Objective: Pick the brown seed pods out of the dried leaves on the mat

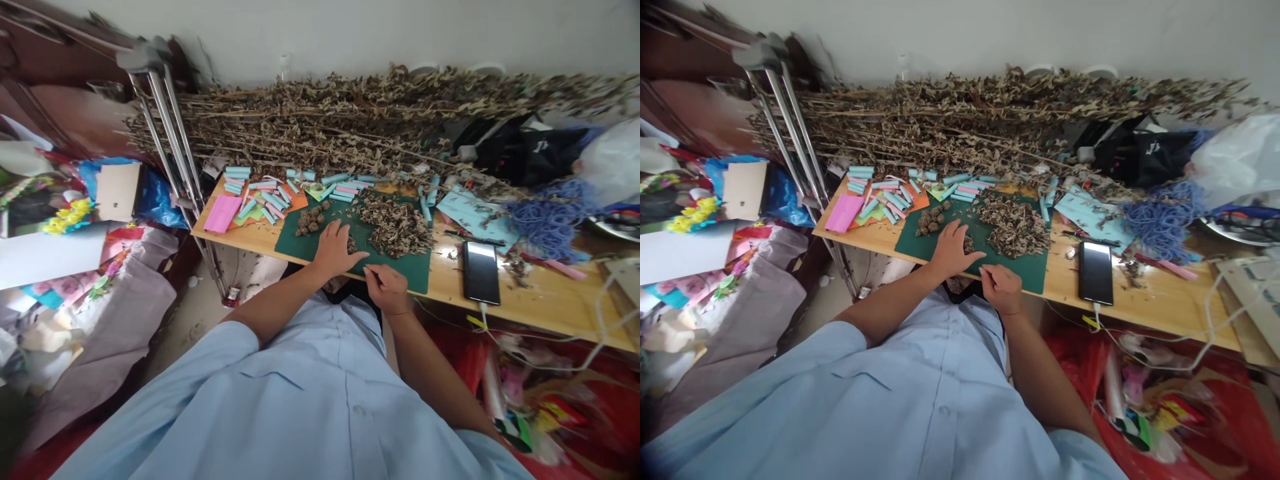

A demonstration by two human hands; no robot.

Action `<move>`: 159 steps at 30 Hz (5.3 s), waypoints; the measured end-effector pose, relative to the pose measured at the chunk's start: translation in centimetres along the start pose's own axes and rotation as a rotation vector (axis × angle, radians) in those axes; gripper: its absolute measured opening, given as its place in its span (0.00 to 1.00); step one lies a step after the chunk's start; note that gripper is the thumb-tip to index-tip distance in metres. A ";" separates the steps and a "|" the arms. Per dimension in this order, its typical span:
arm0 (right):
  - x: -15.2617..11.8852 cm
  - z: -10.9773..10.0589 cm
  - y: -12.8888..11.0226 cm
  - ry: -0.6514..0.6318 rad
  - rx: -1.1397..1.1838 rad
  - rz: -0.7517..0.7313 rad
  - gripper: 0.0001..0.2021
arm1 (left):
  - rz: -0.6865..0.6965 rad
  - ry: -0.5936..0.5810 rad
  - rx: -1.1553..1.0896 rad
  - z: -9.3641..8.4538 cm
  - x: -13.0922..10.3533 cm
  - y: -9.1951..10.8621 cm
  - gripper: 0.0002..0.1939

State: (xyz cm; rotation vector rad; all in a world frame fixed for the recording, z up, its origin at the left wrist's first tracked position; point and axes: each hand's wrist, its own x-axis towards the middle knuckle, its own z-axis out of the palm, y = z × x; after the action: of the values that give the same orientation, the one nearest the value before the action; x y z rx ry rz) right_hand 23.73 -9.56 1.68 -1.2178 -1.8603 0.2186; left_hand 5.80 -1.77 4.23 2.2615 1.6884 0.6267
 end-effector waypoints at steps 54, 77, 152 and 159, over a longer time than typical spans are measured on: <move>0.1 0.3 0.1 0.033 -0.057 -0.044 0.05 | 0.296 -0.287 0.256 -2.3 3.0 0.1 0.34; 0.0 0.4 0.1 -0.006 -0.045 0.023 0.07 | 0.412 -0.411 0.335 -2.9 2.5 1.1 0.18; 0.1 0.3 0.1 0.011 -0.061 -0.016 0.06 | -0.812 -0.215 -1.936 -3.7 3.5 -0.5 0.30; -0.1 0.6 0.4 0.011 -0.086 0.013 0.07 | -0.820 -0.201 -1.984 -3.1 2.8 -0.8 0.33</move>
State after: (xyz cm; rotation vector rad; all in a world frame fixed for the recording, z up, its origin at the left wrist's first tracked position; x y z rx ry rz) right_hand 23.61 -9.22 1.07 -1.2865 -1.8691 0.1398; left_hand 4.33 0.96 7.16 0.1909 0.7472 0.9967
